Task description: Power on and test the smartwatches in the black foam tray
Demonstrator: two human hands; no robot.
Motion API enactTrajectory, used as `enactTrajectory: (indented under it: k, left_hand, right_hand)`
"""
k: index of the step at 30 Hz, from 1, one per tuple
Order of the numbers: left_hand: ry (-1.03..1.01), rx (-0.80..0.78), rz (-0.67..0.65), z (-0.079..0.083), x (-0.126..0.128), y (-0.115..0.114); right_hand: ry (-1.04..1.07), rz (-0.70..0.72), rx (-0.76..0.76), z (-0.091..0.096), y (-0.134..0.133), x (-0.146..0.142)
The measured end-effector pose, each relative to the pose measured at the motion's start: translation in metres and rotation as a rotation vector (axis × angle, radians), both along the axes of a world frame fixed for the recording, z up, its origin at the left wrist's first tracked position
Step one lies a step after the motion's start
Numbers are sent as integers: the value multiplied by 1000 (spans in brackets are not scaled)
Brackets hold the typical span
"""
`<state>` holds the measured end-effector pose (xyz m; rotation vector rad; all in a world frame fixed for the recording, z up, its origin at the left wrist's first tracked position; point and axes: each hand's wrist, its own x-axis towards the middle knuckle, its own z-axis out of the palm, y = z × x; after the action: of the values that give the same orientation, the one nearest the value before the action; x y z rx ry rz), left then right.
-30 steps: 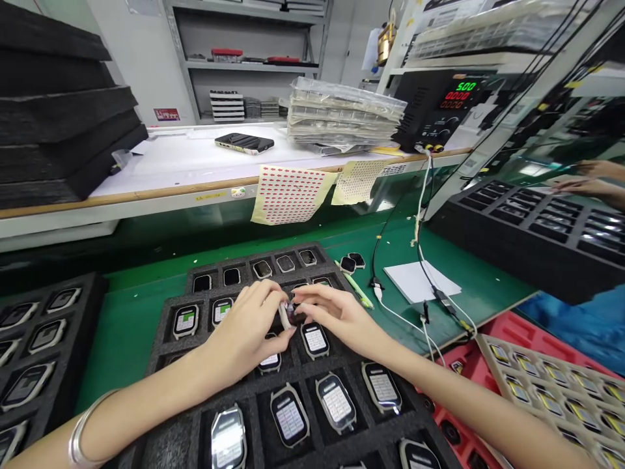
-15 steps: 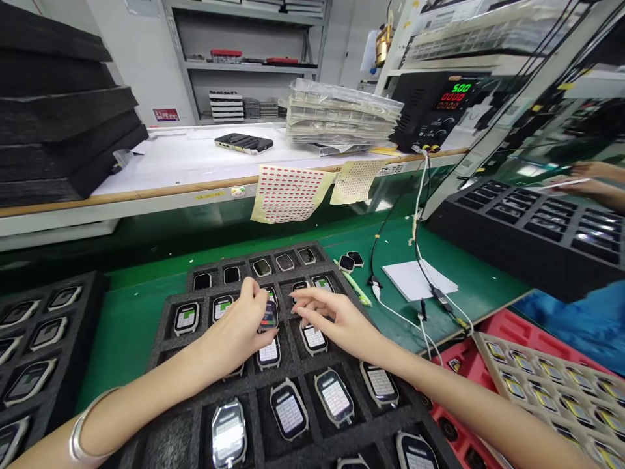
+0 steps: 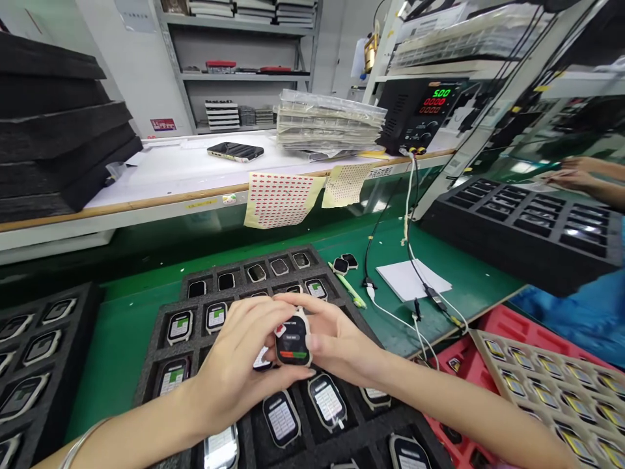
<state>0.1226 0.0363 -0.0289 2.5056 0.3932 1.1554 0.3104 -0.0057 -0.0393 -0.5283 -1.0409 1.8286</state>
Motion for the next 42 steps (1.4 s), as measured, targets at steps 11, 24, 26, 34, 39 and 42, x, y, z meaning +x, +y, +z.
enactTrajectory:
  k: [11, 24, 26, 34, 39, 42]
  left_hand:
    - [334, -12, 50, -17, -3, 9]
    - [475, -403, 57, -40, -3, 33]
    - [468, -414, 53, -41, -4, 33]
    - [381, -462, 114, -38, -2, 31]
    - [320, -530, 121, -40, 0, 33]
    - [299, -569, 125, -41, 2, 36]
  right_hand:
    - [-1037, -415, 392, 3, 32, 74]
    - [-1371, -301, 195, -28, 21, 142]
    - [-1174, -262, 148, -1, 15, 141]
    - [-586, -368, 288, 32, -1, 69]
    - [-607, -233, 207, 9, 19, 17]
    - [-664, -229, 163, 0, 34, 4]
